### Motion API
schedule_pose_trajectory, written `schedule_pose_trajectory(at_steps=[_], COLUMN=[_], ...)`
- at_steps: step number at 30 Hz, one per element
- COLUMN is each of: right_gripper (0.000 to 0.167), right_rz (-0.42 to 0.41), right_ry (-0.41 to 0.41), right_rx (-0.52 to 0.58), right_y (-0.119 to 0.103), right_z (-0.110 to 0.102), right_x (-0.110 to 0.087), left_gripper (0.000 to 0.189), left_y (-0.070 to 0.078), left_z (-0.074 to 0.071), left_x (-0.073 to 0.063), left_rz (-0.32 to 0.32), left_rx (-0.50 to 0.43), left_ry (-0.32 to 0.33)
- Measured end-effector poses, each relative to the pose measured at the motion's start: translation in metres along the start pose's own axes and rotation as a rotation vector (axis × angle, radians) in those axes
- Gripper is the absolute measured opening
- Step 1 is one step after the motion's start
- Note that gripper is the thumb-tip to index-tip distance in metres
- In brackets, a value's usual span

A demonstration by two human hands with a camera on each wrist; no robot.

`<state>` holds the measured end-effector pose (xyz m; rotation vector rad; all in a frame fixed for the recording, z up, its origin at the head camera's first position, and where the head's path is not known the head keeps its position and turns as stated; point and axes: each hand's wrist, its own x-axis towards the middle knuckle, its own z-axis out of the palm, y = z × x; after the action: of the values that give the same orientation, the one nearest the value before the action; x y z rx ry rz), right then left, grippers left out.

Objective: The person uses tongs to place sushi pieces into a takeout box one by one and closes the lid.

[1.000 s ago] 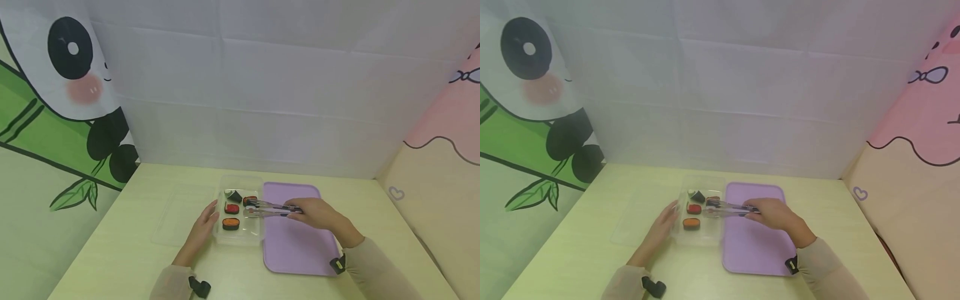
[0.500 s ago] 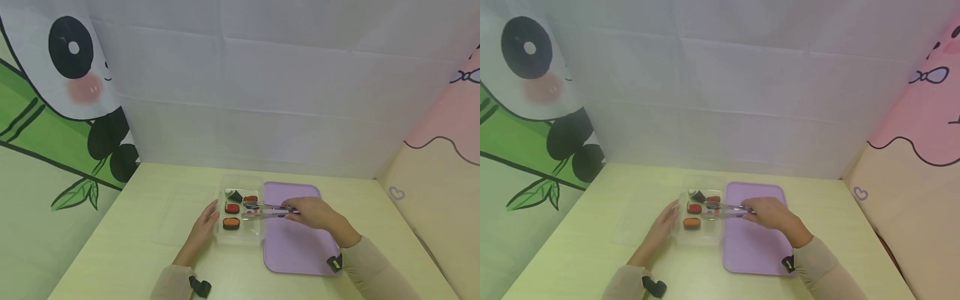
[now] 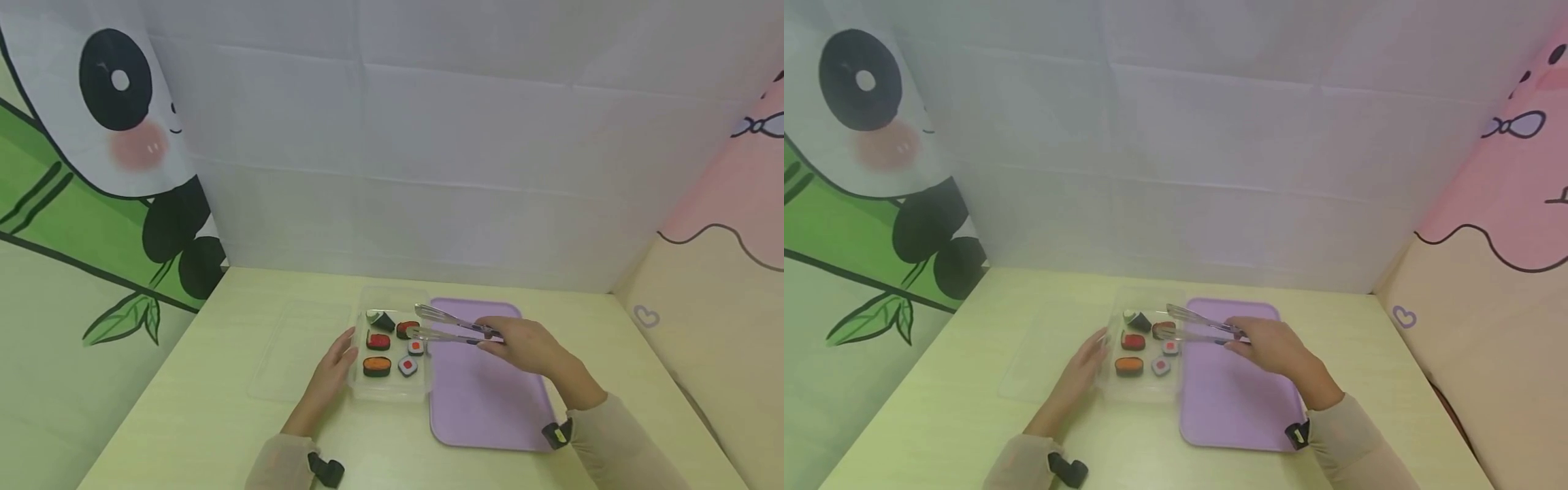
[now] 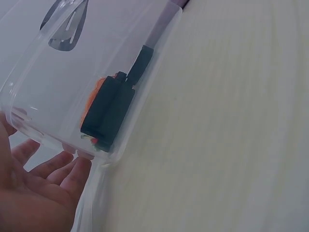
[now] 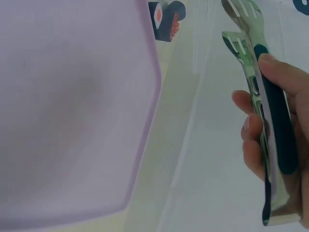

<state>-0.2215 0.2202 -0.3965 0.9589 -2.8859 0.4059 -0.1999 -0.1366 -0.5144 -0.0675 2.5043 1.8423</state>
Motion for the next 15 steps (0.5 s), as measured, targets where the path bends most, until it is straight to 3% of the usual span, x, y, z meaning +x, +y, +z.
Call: schedule_pose_trajectory(at_steps=[15], right_gripper=[0.038], right_rz=[0.272], right_ry=[0.127], right_rx=[0.181], right_y=[0.024], right_z=[0.021], right_x=[-0.021], left_gripper=[0.051], left_y=[-0.002], left_z=[0.0], left_x=[0.002], left_rz=[-0.005], left_rx=[0.008], left_ry=[-0.003])
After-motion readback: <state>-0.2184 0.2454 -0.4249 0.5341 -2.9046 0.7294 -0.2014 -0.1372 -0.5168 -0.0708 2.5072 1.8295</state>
